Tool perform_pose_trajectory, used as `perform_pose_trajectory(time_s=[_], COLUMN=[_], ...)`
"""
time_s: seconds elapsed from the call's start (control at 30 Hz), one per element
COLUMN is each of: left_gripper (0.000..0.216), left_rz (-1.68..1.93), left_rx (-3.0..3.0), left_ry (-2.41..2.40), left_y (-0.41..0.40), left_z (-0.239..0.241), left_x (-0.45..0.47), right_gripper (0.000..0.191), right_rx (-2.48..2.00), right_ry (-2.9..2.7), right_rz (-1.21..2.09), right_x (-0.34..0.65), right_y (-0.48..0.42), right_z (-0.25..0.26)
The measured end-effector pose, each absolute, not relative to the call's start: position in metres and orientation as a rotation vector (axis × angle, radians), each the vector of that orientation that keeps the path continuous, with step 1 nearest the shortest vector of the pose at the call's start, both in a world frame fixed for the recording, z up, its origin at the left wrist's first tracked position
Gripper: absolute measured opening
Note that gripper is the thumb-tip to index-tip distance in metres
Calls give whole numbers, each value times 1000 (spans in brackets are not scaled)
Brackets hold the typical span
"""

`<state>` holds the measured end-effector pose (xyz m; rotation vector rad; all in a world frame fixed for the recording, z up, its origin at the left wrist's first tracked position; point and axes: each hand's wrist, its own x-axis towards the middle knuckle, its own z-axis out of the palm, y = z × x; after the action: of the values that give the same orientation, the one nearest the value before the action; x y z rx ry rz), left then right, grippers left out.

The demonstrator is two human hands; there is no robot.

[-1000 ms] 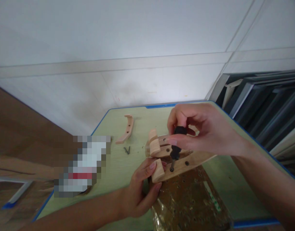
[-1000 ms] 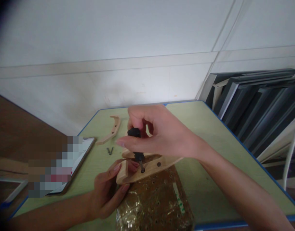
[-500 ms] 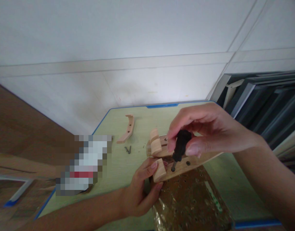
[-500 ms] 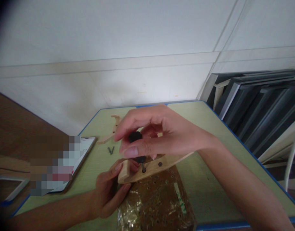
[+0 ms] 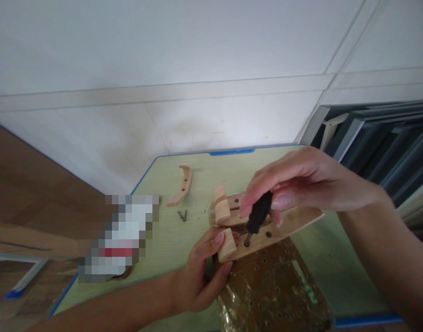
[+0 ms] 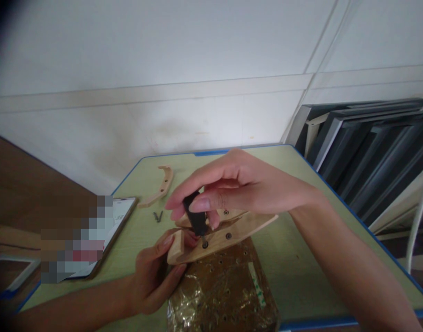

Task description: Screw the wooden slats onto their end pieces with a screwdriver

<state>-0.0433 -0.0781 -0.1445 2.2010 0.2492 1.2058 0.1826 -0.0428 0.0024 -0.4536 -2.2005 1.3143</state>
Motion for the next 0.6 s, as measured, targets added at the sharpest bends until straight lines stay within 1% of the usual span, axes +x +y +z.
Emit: perform_pose_trajectory(time_s=[0.33,0.5,0.6], left_gripper=[70,70,72], left_rz=[1217,1228,1217], left_rx=[2201,2185,2197], left_ry=[258,234,227], left_y=[-79,-80,-79], left_z=[-147,-143,-141], left_x=[-44,-43,-42], right_gripper=[19,21,19], right_rx=[-429,-526,-528], right_ry=[-2184,-2148,-2123], right_rz=[1242,1214,1183], right_x=[182,182,180], right_y=[-41,-41,-40], right_z=[-2,-2,-3])
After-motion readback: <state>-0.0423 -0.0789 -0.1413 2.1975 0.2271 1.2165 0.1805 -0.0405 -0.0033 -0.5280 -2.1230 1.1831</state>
